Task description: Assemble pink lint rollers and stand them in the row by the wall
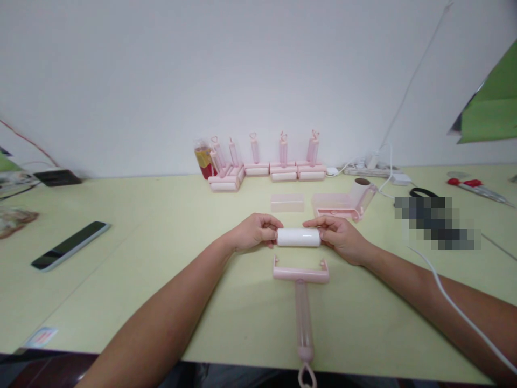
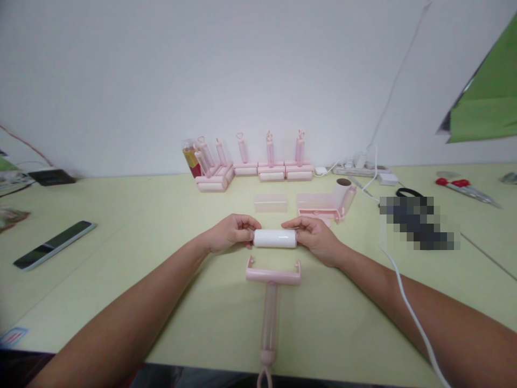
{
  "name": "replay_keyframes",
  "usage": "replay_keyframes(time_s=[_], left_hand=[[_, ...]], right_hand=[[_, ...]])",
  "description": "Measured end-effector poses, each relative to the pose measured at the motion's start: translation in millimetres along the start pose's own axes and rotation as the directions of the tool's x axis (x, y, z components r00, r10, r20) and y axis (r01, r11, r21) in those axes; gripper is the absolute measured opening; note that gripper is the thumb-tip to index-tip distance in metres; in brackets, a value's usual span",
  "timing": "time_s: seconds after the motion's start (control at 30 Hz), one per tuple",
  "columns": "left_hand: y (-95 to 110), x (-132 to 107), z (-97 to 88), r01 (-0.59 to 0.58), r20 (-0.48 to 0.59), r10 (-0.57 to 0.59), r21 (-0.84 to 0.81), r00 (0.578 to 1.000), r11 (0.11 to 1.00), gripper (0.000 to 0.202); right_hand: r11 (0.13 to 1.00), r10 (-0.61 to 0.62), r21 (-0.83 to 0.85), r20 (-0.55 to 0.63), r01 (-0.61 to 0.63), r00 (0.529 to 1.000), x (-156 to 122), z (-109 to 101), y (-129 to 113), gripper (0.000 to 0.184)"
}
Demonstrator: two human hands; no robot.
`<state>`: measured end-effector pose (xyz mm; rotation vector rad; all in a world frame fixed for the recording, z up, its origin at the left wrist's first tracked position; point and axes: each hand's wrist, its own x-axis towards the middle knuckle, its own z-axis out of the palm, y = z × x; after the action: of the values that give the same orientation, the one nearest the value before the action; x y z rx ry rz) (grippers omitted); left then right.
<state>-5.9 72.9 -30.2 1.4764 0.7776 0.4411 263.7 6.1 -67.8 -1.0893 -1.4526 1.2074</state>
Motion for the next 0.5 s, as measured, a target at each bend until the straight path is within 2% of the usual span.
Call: replay_keyframes(time_s=[0.1, 0.23, 0.37, 0.5], left_hand=[[-0.8, 1.7, 0.3, -0.011, -0.010, 0.011, 0.044, 1.000, 0.999, 0.030], [-3.8, 4.8, -1.7, -0.028, -0.077, 0.035, 0.087, 0.996, 0.996, 0.031], [-3.8, 3.0, -1.6, -0.033, -0.087, 0.045, 0.129, 0.995, 0.991, 0.031], [0.0, -2.2, -0.6, -0.009, -0.118, 0.044, 0.282, 0.992, 0.960, 0.032]], right_hand=[[0.999, -0.016, -0.034, -0.023, 0.015, 1.000, 0.9, 0.5, -1.6, 0.030], [0.995, -0.055, -0.089, -0.074, 0.048, 0.996, 1.7, 3.0, -4.0, 0.026], [0.988, -0.121, -0.102, -0.045, 0.116, 0.992, -0.1, 6.8, -6.2, 0.025], [0.975, -0.166, -0.156, -0.051, 0.157, 0.985, -1.4, 7.9, -6.1, 0.024]])
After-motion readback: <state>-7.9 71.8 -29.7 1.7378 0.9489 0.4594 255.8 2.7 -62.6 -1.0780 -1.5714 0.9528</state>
